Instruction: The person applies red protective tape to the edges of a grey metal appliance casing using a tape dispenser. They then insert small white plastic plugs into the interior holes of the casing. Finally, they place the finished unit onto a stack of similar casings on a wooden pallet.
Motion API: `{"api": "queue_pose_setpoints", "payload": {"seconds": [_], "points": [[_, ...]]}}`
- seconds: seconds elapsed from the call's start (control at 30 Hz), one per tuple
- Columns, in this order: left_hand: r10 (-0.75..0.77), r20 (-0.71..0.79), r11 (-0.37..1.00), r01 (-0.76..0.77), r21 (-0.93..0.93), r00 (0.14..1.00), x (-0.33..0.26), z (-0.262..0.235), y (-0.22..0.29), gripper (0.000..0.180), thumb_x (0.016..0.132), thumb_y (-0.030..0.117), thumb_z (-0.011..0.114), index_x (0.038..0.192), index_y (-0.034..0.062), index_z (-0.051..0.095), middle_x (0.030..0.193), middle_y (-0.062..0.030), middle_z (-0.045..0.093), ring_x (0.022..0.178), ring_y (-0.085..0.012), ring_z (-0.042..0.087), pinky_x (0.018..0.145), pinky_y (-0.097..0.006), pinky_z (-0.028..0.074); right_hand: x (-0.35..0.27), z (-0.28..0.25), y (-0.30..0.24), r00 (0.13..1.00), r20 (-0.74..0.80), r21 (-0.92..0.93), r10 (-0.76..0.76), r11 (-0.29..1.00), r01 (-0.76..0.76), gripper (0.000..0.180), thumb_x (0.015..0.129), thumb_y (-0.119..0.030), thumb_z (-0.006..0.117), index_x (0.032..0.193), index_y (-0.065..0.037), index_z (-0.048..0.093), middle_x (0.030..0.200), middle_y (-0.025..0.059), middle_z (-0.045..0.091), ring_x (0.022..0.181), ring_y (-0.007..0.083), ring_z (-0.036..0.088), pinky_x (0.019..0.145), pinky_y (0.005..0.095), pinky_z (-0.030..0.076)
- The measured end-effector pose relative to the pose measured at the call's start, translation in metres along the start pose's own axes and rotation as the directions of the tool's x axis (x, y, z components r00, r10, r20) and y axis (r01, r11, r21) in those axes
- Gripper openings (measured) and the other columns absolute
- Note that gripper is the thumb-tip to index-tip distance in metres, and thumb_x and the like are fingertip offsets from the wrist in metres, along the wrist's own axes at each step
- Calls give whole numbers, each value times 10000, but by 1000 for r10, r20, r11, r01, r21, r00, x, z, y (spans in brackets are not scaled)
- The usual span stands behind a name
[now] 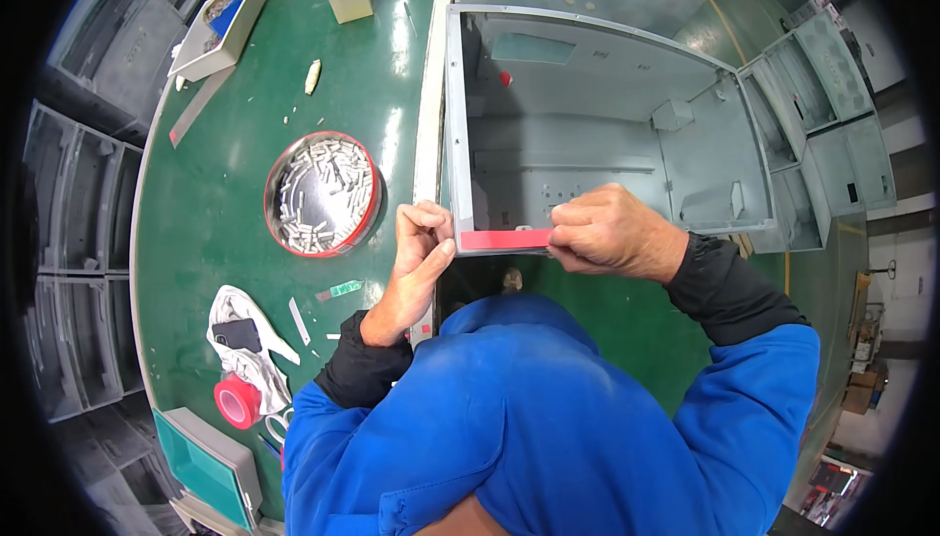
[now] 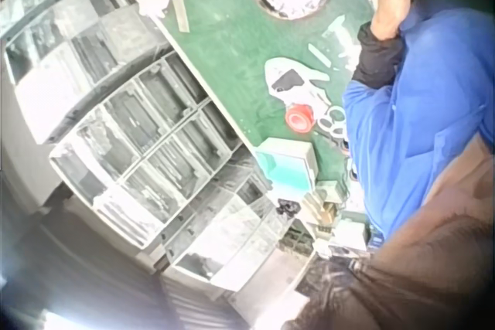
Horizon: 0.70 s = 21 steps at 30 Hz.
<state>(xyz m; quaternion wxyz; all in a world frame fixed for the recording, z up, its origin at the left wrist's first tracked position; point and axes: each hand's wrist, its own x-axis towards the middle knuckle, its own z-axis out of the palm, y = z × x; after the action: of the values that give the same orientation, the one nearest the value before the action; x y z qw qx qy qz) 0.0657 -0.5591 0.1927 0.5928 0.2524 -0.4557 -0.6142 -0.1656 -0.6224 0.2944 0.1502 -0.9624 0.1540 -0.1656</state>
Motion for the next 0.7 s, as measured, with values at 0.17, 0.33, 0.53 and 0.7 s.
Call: {"api": "queue_pose_setpoints", "payload": {"seconds": [0.17,0.33,0.53,0.7], "points": [[19,17,1000,-19,-2,1000,1,-2,-3,251,851,-23,483,1031,83,344,927,-37,322,811,-111,338,808,-257,311,2,-1,0,1000,13,0,-13,1000,13,266,624,56,664,733,-55,448,578,53,399,439,221,440,390,354,335],[13,10,1000,-13,9,1000,1,-2,-3,235,862,-2,493,1018,96,347,918,-33,325,802,-111,335,777,-250,322,3,-2,-2,999,33,-57,28,998,-26,210,647,-14,671,654,-66,468,599,43,417,477,199,468,417,337,369],[1,-1,1000,-1,-7,1000,1,0,0,220,859,-5,489,1007,77,349,913,-38,320,808,-112,331,803,-254,314,2,-1,-2,999,23,-40,39,998,-38,229,642,-7,671,649,-67,451,599,44,420,478,200,470,420,337,371],[-4,-8,1000,4,-17,1000,1,1,1,210,862,-2,485,1000,76,349,917,-39,321,806,-113,328,804,-252,312,3,-1,-2,999,18,-33,42,999,-42,233,640,-5,671,644,-68,447,598,43,423,478,202,473,422,340,375]]}}
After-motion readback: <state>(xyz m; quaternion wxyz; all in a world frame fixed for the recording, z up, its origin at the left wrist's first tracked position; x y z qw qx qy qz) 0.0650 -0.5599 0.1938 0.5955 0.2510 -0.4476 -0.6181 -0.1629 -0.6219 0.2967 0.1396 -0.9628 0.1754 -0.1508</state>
